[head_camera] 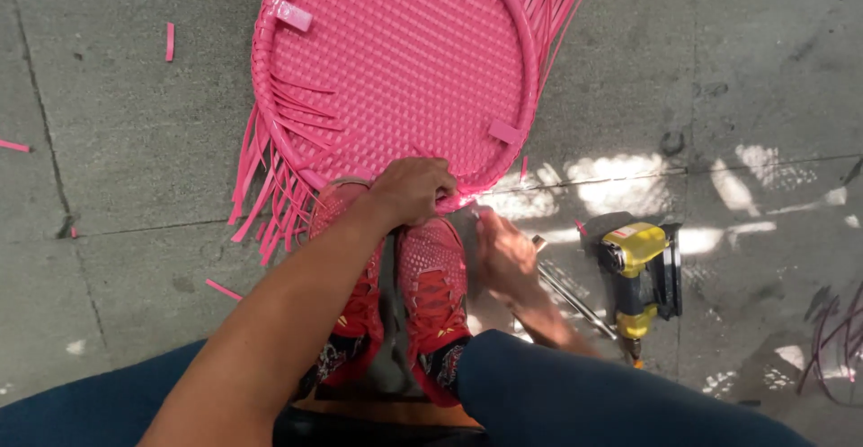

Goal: Using a nail gun, hammer, and pliers to repair or assemble a pink woven chair.

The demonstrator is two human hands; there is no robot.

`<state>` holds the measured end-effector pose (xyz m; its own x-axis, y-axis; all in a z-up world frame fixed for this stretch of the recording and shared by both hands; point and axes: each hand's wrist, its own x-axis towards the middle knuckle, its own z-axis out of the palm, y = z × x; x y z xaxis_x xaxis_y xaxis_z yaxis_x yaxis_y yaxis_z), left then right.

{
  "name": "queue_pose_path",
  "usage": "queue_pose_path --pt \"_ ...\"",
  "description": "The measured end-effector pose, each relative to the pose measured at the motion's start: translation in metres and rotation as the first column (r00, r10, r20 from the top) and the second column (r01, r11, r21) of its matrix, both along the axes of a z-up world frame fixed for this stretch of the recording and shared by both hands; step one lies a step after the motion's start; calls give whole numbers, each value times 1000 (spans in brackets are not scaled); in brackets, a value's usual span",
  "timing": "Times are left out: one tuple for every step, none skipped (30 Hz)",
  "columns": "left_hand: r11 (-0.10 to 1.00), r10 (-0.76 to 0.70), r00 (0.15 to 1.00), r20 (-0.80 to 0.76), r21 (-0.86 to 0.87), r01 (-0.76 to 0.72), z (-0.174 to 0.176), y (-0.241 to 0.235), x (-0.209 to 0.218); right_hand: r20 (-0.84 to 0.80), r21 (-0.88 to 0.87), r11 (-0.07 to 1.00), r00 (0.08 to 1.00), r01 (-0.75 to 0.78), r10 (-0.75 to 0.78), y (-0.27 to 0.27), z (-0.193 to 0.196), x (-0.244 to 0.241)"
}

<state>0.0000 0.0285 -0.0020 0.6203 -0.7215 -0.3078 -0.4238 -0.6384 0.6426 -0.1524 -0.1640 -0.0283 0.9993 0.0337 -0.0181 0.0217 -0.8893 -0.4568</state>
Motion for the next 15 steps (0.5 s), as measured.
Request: queue_pose_path --pt "1000 5 1000 -7 -2 -5 -2 0 -3 -7 -2 1000 1000 -5 5 1 13 -3" --pt "999 41 999 -16 -26 -42 -4 0 -6 131 28 999 991 -32 28 2 26 -6" --pt "996 75 997 -21 -50 -76 -5 0 -7 272 54 997 961 -59 42 3 39 -7" --pt "996 76 997 -23 -53 -78 -7 1 -7 269 52 997 962 -61 45 -14 36 -6" --pt "992 105 994 -22 -70 -107 -8 0 -10 471 72 982 874 -173 119 -31 34 -6" --pt "987 134 991 -22 -86 -135 -10 0 -12 651 69 956 739 -286 174 -49 33 -7" --pt "986 141 990 -26 -88 -142 -13 1 -15 648 67 954 740 -292 181 -78 30 -25" --pt "981 166 986 -12 -99 -166 -17 1 -18 329 322 942 922 96 -207 -108 27 -44" --pt "976 188 982 5 -110 -186 -20 2 -21 -94 397 759 846 515 -525 -137 25 -62" --pt "975 191 982 3 -112 -190 -24 2 -24 -94 395 762 847 513 -522 -149 30 -64" --pt "967 220 975 20 -140 -215 -28 3 -29 -139 143 762 775 632 -616 -160 36 -67" --pt "956 248 968 36 -168 -239 -32 3 -33 -152 -121 705 689 698 -708 -171 41 -70" --pt "956 251 968 32 -167 -242 -31 4 -34 -154 -125 707 691 696 -707 -173 41 -78" --pt "948 264 964 41 -195 -251 -30 4 -35 -188 -150 738 714 658 -674 -176 42 -85" --pt "939 281 958 52 -223 -263 -29 4 -34 -221 -172 770 737 615 -638 -179 41 -90"
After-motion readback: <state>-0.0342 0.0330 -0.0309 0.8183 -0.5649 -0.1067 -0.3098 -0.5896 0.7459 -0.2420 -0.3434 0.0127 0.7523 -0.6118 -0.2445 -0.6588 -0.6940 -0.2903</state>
